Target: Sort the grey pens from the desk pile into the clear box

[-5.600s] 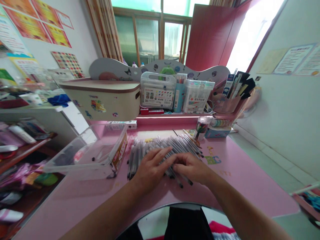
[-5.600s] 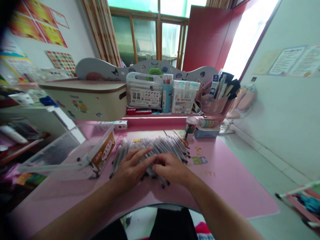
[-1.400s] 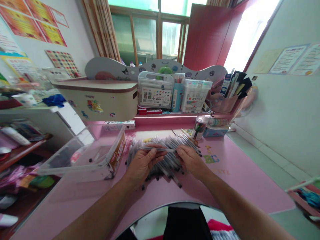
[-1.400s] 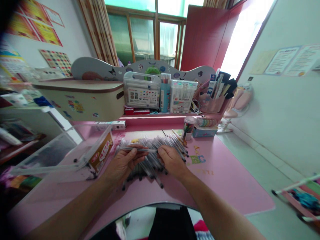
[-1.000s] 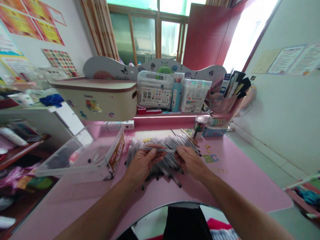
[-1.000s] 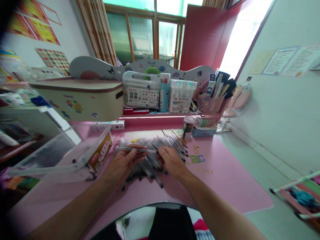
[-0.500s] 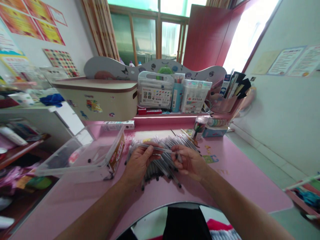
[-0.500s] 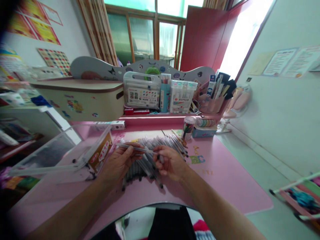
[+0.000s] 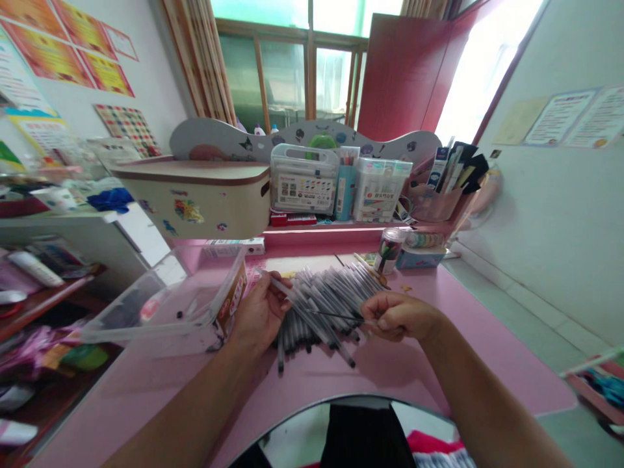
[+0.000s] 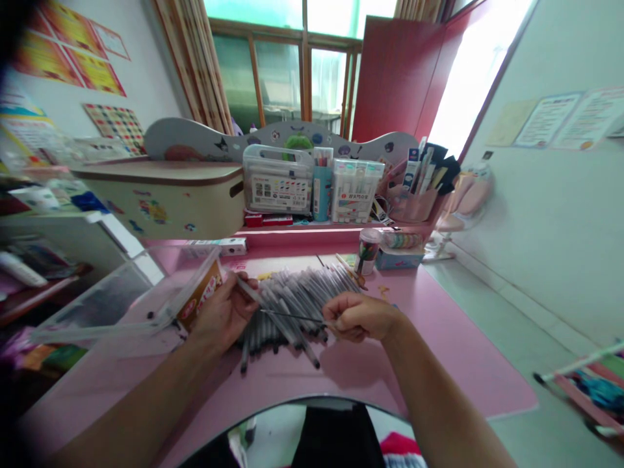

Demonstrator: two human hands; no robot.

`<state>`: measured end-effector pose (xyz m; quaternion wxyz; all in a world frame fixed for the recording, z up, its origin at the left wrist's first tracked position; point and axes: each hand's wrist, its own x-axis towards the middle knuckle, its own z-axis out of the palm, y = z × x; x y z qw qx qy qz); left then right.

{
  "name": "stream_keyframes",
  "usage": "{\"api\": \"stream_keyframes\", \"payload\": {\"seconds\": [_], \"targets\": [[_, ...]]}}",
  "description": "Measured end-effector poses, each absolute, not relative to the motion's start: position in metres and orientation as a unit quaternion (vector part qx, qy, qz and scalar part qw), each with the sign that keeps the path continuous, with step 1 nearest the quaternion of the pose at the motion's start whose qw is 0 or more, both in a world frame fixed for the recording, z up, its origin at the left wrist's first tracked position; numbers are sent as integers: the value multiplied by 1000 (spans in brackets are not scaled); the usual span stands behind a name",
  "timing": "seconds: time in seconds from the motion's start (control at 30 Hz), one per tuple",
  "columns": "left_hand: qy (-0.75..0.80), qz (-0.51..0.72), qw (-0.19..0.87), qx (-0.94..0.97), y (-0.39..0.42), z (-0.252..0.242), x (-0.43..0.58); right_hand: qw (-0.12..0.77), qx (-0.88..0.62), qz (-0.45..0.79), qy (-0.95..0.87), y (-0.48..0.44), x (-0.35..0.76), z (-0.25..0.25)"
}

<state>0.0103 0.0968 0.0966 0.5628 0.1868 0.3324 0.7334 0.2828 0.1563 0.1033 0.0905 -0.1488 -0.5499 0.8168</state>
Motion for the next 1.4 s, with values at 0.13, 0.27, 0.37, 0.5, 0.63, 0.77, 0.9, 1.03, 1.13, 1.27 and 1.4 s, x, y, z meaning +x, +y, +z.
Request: {"api": "stream_keyframes", "payload": {"seconds": [0.13,0.27,0.37,0.5,0.63,0.77,0.9,1.03,1.13,1.27,1.4], "targets": [[336,718,571,211,96,96,13,159,-139,823,-528,160,283,101],[355,700,564,256,93,92,18,175,-199,812,-521,156,269,101],[368,692,561,265,92,89,21,181,-250,794,-523,151,256,111],[365,690,573,250,93,83,23,178,-299,761,-548,145,222,145],[362,698,574,230,95,81,24,158,-316,701,-619,148,160,182],[368,686,587,222,94,90,25,153,-343,584,-720,162,95,201],[375,659,623,191,90,99,25,89,-348,498,-789,179,66,206],[393,642,636,171,88,104,24,72,-348,486,-798,192,75,206],[399,634,639,175,85,110,28,76,-348,490,-795,201,93,201],[415,639,614,205,80,123,37,81,-358,494,-788,210,119,188],[447,656,533,293,68,141,29,70,-355,497,-789,213,146,170]]}}
